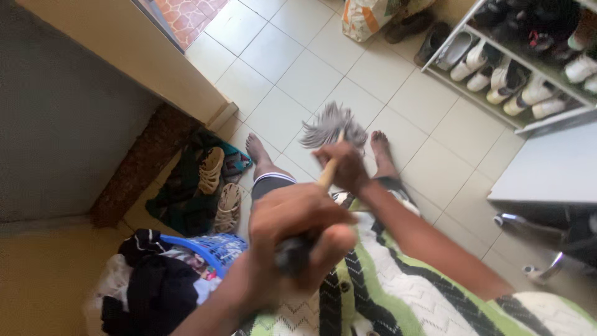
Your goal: The person cleans a tiled floor using a mop, moving the mop head back and forth across the floor surface and reaching into corners.
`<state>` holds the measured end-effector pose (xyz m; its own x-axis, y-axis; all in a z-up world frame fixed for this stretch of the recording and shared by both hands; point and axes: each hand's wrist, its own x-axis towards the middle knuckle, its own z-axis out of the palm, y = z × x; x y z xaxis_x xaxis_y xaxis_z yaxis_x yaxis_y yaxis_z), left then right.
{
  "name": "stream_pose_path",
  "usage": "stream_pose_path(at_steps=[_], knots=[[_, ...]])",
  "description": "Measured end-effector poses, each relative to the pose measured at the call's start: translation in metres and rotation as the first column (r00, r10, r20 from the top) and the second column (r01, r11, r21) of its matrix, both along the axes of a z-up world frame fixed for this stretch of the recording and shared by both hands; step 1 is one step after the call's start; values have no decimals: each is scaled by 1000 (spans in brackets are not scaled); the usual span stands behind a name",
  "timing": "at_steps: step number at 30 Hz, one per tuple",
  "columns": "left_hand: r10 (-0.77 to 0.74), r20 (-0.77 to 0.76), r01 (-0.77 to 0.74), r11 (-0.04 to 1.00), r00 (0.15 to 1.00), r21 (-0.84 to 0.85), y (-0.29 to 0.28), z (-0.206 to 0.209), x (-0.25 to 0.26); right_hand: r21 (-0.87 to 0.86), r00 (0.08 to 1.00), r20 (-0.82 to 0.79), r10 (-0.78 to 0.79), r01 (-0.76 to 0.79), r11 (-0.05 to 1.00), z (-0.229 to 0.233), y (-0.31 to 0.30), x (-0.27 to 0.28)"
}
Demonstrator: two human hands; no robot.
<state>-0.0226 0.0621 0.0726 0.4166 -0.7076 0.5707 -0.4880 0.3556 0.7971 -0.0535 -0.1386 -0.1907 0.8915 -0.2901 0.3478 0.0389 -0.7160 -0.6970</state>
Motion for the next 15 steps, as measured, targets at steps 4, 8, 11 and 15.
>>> stream_pose_path(at_steps=[4,8,11,15], knots=[[-72,-14,72,995,997,69,-14,-71,6,-26,979,-185,-81,78,997,-33,-44,12],[-52,-168,87,974,984,211,-19,-103,21,22,949,-257,-184,196,980,-55,-53,19],[154,-111,-125,965,982,229,-10,-82,36,19,938,-276,-210,224,974,-50,-37,27],[106,-193,-69,979,975,192,-8,-29,52,177,901,-428,-69,158,971,-3,-7,7]])
